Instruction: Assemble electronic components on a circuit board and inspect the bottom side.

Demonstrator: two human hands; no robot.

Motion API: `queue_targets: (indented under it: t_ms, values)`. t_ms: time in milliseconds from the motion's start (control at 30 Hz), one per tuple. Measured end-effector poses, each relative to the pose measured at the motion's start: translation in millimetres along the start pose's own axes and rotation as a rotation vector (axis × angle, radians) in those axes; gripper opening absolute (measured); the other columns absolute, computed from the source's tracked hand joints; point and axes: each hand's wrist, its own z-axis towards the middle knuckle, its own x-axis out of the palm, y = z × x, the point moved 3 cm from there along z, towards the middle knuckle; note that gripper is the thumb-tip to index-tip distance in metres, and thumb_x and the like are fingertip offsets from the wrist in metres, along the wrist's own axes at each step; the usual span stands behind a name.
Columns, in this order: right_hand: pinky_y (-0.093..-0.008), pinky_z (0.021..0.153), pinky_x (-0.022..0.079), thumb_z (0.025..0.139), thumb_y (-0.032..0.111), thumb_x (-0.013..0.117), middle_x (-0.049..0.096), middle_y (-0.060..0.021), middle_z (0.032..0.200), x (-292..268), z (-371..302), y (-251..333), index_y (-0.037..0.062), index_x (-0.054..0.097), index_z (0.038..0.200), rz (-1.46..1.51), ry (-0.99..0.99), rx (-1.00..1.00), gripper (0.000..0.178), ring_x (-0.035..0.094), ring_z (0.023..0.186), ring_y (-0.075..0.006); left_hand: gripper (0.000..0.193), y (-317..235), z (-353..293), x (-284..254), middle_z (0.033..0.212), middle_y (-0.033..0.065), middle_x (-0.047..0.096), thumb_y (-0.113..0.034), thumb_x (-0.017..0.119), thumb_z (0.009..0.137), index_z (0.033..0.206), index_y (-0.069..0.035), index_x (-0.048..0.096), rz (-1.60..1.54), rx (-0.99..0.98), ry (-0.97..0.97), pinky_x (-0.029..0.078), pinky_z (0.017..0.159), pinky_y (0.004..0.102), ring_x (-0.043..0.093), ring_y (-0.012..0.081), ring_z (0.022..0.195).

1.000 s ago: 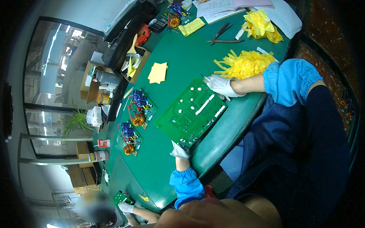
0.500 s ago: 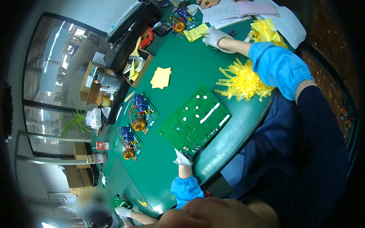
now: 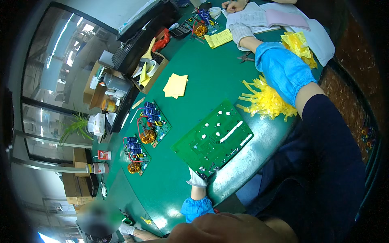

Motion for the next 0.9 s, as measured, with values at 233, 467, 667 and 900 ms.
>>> queue_targets:
  t_ms: [233,467,667,900]
  values:
    - [-0.041,0.073,0.047,0.082,0.017,0.048,0.057,-0.0176,0.094,-15.1,-20.8,12.5,0.0054,0.053,0.098,0.195,-0.044,0.057,0.021,0.058,0.088,-0.0321,0.051,1.4,-16.0,-21.5,0.112,0.0135,0.055,-0.043,0.028,0.093,0.119,-0.003,0.046,-0.064,-0.008,0.006,0.049,0.079,0.0423,0.057,0.0287,0.094]
    - [-0.0212,0.04,0.031,0.078,0.033,0.06,0.044,0.0048,0.063,-56.5,-124.7,62.2,0.0143,0.054,0.083,1.408,0.924,0.153,0.02,0.039,0.047,-0.0058,0.051,4.7,-15.5,-23.1,0.112,0.0134,0.055,-0.044,0.028,0.093,0.119,-0.003,0.046,-0.085,-0.018,0.006,0.05,0.078,0.0423,0.057,0.0286,0.093]
    - [-0.0162,0.037,0.024,0.086,0.022,0.048,0.037,0.009,0.06,-81.0,-213.8,83.1,0.0173,0.056,0.097,1.515,1.282,0.313,0.014,0.029,0.042,0.0004,0.052,3.6,-13.5,-15.1,0.113,0.0136,0.054,-0.044,0.028,0.093,0.12,-0.004,0.046,-0.038,-0.041,0.037,0.049,0.079,0.0429,0.057,0.029,0.095]
    - [-0.0265,0.047,0.031,0.084,0.045,0.047,0.04,0.0015,0.073,-61.8,-245.8,83.6,0.0148,0.047,0.086,1.014,0.99,-0.168,0.03,0.037,0.061,-0.0096,0.052,2.1,-16.2,-14.1,0.114,0.0138,0.054,-0.044,0.028,0.093,0.12,-0.004,0.045,0.015,-0.025,0.051,0.049,0.08,0.0435,0.056,0.0295,0.096]
